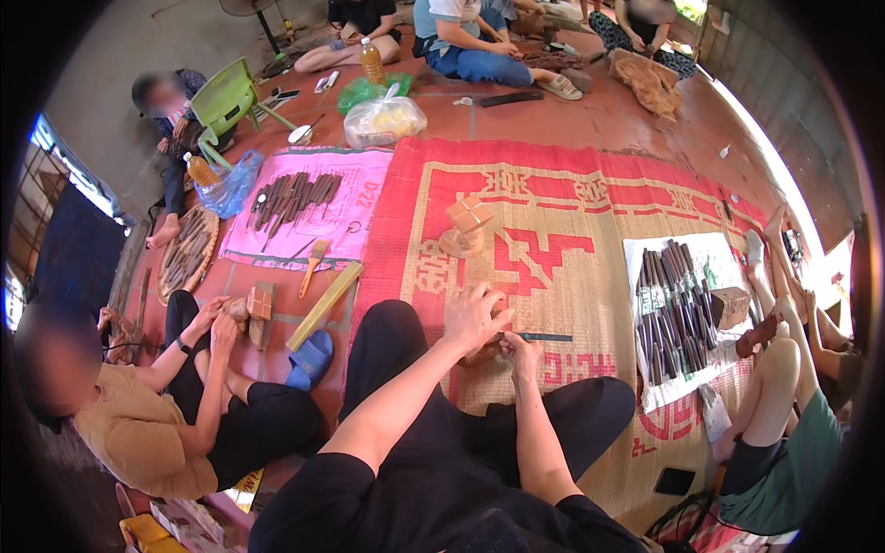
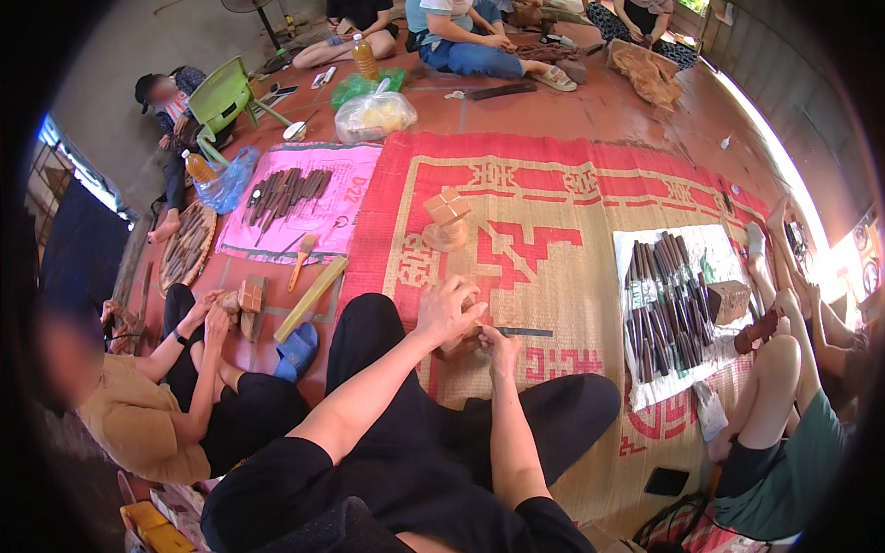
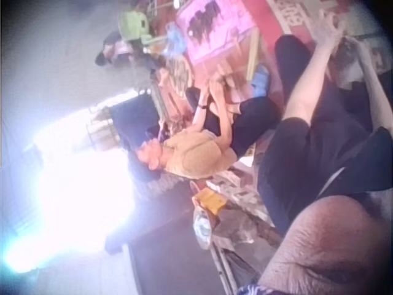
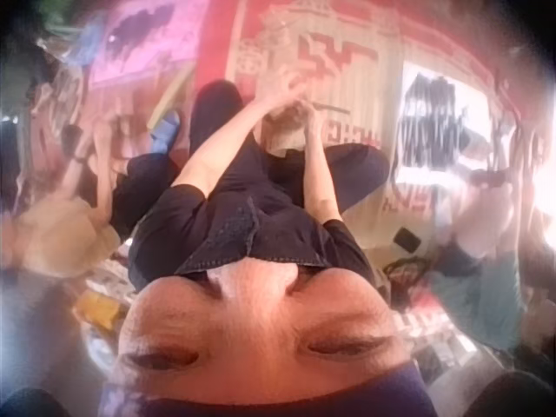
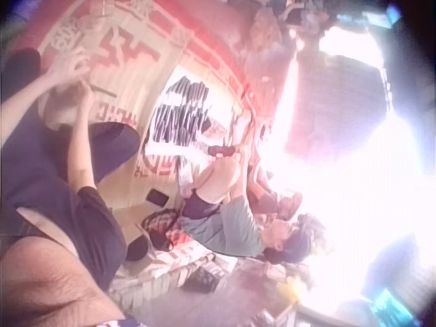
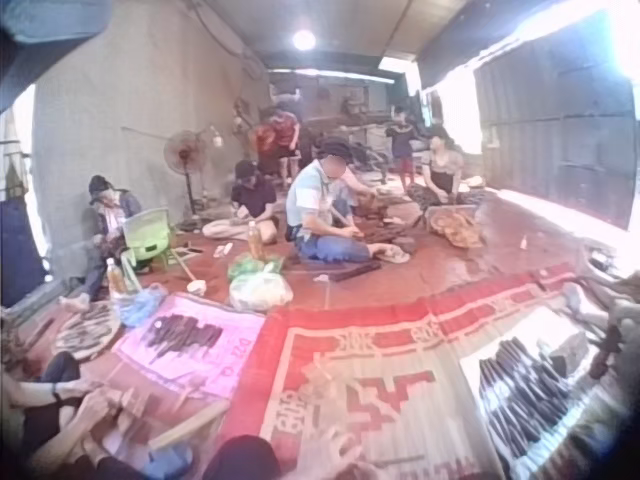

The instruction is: The person sits cross-legged on a mat and uses a small knife to carve a piece of wood held in their left hand. They repeatedly scrape and shape the wood, rotating it to work on different sides while other people work nearby.

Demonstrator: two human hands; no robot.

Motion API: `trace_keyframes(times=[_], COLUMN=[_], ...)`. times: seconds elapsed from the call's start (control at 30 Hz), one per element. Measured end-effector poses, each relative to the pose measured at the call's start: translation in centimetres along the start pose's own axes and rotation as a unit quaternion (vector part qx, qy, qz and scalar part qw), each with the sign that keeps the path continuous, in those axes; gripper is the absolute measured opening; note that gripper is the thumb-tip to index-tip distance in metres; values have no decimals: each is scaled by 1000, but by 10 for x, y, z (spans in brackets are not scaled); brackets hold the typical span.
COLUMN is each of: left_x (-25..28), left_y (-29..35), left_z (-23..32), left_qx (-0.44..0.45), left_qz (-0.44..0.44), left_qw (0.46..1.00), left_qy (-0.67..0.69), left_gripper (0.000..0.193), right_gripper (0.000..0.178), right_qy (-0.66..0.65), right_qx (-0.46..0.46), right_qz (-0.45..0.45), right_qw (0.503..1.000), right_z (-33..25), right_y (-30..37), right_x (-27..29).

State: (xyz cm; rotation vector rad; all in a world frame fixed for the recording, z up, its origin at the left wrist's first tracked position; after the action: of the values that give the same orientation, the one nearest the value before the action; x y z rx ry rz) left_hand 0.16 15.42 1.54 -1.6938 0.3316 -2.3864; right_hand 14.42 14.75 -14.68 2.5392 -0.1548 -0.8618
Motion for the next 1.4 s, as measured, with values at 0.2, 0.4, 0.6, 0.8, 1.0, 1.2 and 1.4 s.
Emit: trace_keyframes(times=[0.2, 0.4, 0.6, 0.8, 1.0, 1.2, 1.4], left_x=[4, -5, -4, -6, -5, -8, -5], left_y=[-2, -3, 0, -4, -5, -4, -3], left_z=[3, 2, 1, 3, 2, 2, 2], left_qx=[-13, -21, -34, -21, -26, -12, -33], left_qz=[8, 3, 9, -17, -7, -18, 8], left_qw=[1000, 1000, 999, 999, 999, 999, 999], left_qy=[1, -1, -22, -25, -35, -31, -30], left_gripper=[30, 31, 30, 30, 29, 30, 30], right_gripper=[10, 12, 10, 9, 12, 13, 10], right_qy=[14, 18, -36, -27, -89, -25, -26], right_qx=[21, 2, -2, -4, 4, 48, 68], right_qz=[12, 15, 81, 23, 55, 44, 66], right_qw=[1000, 1000, 996, 999, 994, 998, 995], right_z=[-1, 6, 8, 18, 21, 11, 2], right_y=[0, -11, -7, -7, -9, -11, -10], right_x=[-3, 11, 26, 11, 19, 13, 22])
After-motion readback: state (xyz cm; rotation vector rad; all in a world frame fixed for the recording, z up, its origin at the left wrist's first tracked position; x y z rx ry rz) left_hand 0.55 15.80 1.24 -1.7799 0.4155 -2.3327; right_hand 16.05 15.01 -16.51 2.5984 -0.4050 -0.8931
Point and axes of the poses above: each hand's wrist, its own y-axis away from the middle knuckle, its own x-axis out of the back of the hand, z = x × y, the point moved 6 cm from there along -y, towards the middle knuckle, and after that the axes turned 11 degrees about -y, right-handed, at the moved point
